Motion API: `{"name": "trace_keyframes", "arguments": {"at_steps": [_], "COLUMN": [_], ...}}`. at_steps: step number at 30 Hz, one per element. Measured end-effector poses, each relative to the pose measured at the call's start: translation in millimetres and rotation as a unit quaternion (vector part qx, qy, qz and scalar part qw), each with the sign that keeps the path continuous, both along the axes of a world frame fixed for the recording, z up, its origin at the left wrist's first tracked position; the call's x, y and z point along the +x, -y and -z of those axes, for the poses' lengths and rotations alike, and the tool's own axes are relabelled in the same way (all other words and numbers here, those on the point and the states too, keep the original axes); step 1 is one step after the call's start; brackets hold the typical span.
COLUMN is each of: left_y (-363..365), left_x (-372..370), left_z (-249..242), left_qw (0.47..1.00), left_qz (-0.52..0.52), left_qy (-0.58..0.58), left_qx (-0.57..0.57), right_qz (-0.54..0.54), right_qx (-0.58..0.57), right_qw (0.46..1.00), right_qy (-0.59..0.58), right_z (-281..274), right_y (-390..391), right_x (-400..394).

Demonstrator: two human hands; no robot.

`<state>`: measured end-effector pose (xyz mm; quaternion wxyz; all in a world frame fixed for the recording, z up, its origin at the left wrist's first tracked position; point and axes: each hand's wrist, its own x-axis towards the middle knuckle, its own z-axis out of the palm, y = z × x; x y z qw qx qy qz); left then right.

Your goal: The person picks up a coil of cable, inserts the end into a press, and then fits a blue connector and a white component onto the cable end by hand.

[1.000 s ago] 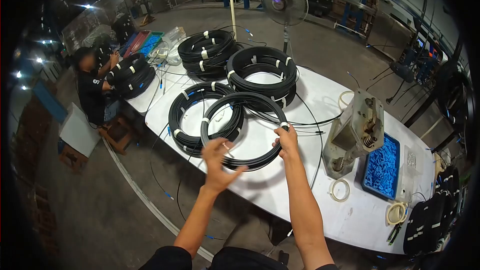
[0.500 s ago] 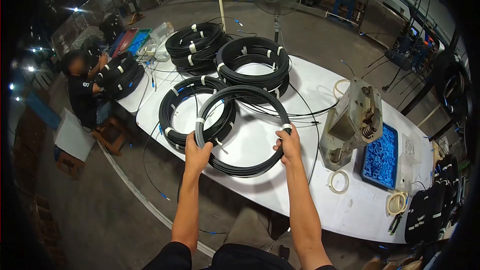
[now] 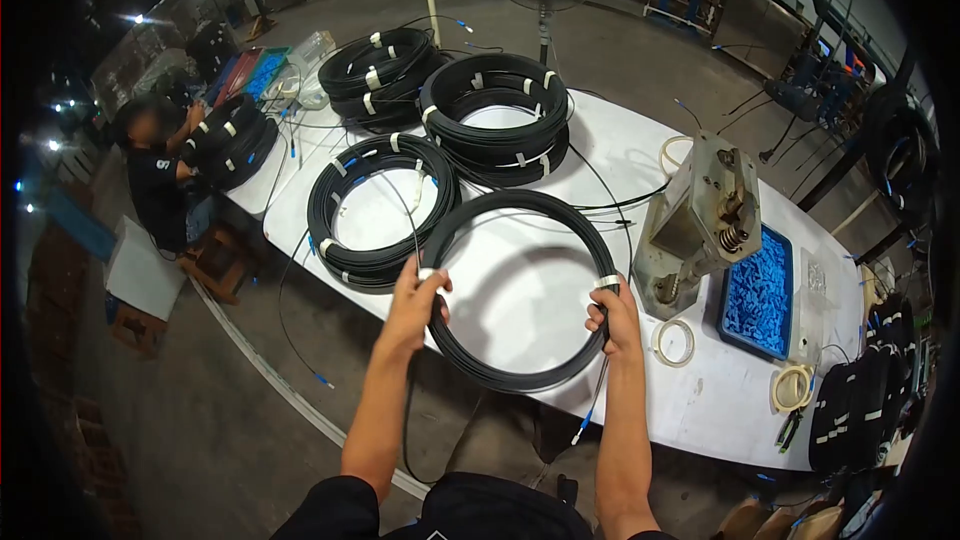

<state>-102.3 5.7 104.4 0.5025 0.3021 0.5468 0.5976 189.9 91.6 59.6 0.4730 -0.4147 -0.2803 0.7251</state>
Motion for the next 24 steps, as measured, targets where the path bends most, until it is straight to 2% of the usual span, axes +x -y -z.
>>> {"name": "trace_keyframes", "arguments": {"at_steps": [2,7,9,12,13,15,16,18,20,22,23,24], "left_y": [6,34,43,55,56,60,61,66,67,57,50,39], "left_x": [24,66,73,59,51,41,38,45,57,57,55,51], "left_z": [12,45,47,48,45,40,35,27,28,36,43,51], "left_qw": [0.998,0.997,0.996,0.998,0.996,0.993,0.991,0.99,0.988,0.985,0.982,0.98], "left_qz": [-0.038,-0.017,-0.021,0.02,0.034,0.076,0.098,0.114,0.132,0.141,0.153,0.163], "left_qy": [0.043,0.075,0.082,0.058,0.065,0.052,0.048,0.045,0.04,0.052,0.05,0.047], "left_qx": [-0.018,-0.018,-0.031,-0.028,-0.051,-0.069,-0.075,-0.074,-0.072,-0.086,-0.095,-0.103], "right_qz": [0.015,0.002,-0.048,-0.126,-0.123,-0.141,-0.142,-0.07,-0.095,-0.092,-0.123,-0.117], "right_qx": [0.001,0.047,0.111,0.205,0.2,0.218,0.216,0.366,0.391,0.321,0.271,0.299], "right_qw": [1.0,0.993,0.94,0.838,0.84,0.733,0.735,0.675,0.69,0.762,0.772,0.756], "right_qy": [0.02,0.11,0.32,0.49,0.49,0.628,0.626,0.637,0.602,0.555,0.561,0.571], "right_z": [2,9,10,15,17,5,5,3,3,4,1,6], "right_y": [3,3,-3,9,13,21,22,24,20,9,5,1], "right_x": [19,60,66,72,73,65,58,45,33,25,30,34]}}
